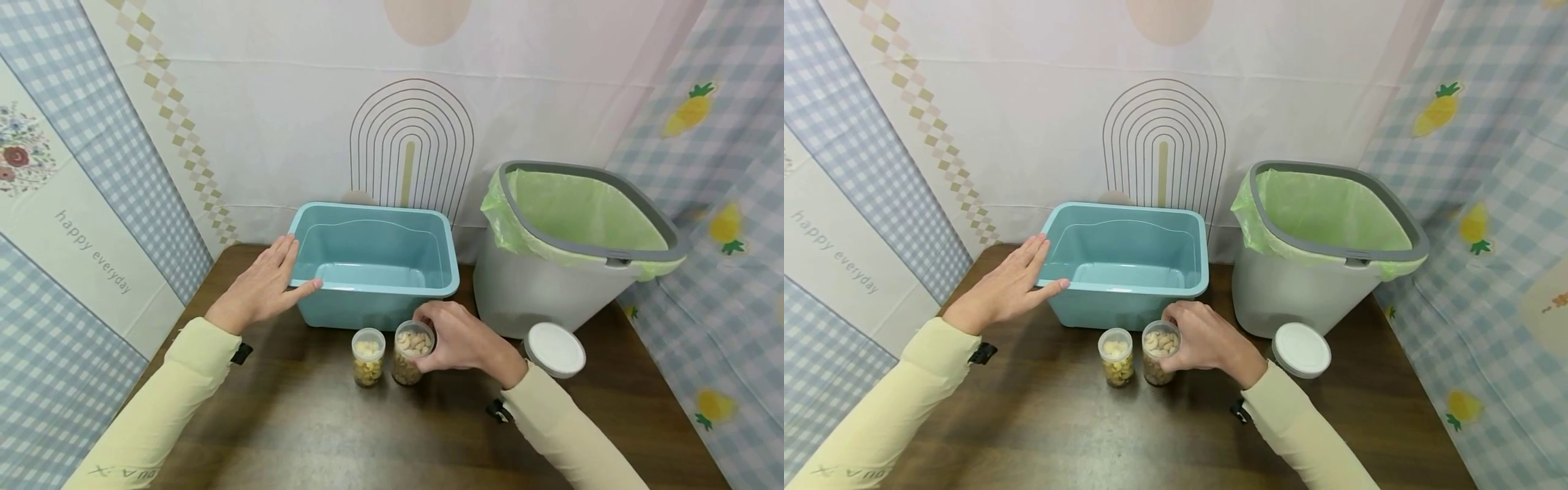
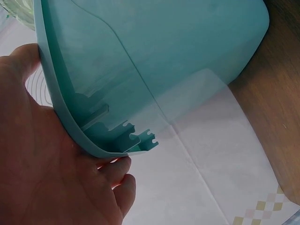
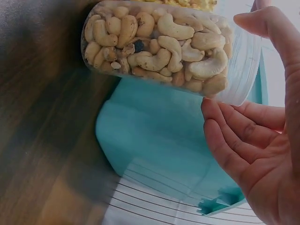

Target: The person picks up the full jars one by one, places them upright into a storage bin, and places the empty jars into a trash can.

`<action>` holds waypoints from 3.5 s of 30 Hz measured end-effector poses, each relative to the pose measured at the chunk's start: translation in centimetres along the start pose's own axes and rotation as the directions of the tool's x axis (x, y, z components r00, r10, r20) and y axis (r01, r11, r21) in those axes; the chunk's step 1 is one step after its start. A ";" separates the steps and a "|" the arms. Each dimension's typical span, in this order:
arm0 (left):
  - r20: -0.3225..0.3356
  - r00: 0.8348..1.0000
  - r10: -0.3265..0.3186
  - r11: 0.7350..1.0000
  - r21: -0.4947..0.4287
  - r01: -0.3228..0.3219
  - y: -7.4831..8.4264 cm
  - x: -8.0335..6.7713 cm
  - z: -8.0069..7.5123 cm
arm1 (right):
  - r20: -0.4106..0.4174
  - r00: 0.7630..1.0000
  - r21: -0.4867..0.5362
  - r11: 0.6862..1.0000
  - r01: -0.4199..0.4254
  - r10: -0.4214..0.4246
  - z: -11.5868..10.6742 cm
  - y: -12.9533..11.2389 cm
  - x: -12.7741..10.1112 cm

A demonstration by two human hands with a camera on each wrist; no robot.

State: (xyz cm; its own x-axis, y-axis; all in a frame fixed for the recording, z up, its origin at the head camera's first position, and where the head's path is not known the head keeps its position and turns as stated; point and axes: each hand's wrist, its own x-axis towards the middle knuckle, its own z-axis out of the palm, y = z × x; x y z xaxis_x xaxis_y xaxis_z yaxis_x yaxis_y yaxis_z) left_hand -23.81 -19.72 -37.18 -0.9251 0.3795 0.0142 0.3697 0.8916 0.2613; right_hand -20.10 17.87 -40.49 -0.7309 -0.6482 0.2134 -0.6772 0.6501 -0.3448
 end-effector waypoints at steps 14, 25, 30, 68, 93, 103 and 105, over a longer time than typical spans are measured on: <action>0.000 1.000 -0.001 1.000 -0.002 0.001 -0.1 0.0 0.1 | 0.044 0.998 -0.010 0.998 0.055 -0.054 -4.3 -2.4 0.2; -0.006 1.000 0.010 1.000 -0.006 -0.010 0.0 -0.2 -0.2 | 0.066 0.994 -0.034 0.996 0.088 -0.086 -8.8 -4.3 1.5; -0.011 1.000 0.011 1.000 -0.012 -0.011 -0.2 -0.1 0.0 | 0.075 0.994 -0.034 0.996 0.083 -0.080 -11.0 -4.8 2.4; -0.002 1.000 0.004 1.000 0.003 -0.004 -0.2 0.0 -0.1 | 0.055 0.988 -0.174 0.976 -0.133 0.145 -17.5 -2.0 13.8; 0.001 1.000 -0.013 1.000 -0.015 0.013 -0.1 0.1 0.1 | 0.167 0.922 -0.113 0.936 -0.334 0.349 -10.8 5.4 19.5; 0.004 1.000 -0.016 1.000 -0.009 0.016 -0.1 0.2 0.0 | 0.223 0.870 -0.144 0.898 -0.416 0.439 -8.9 6.5 19.8; 0.004 1.000 -0.018 1.000 -0.008 0.018 -0.1 0.2 0.1 | 0.238 0.864 -0.142 0.896 -0.420 0.443 -8.5 6.6 19.8</action>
State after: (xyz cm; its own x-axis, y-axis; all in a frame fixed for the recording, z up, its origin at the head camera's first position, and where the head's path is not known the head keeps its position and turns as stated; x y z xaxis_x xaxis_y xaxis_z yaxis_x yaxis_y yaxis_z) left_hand -24.02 -19.75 -37.27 -0.9312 0.3644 0.0054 0.3523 0.8964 0.2689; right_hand -39.74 12.69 -30.77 -0.9115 -0.3669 -0.1862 -0.3120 0.9113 -0.2686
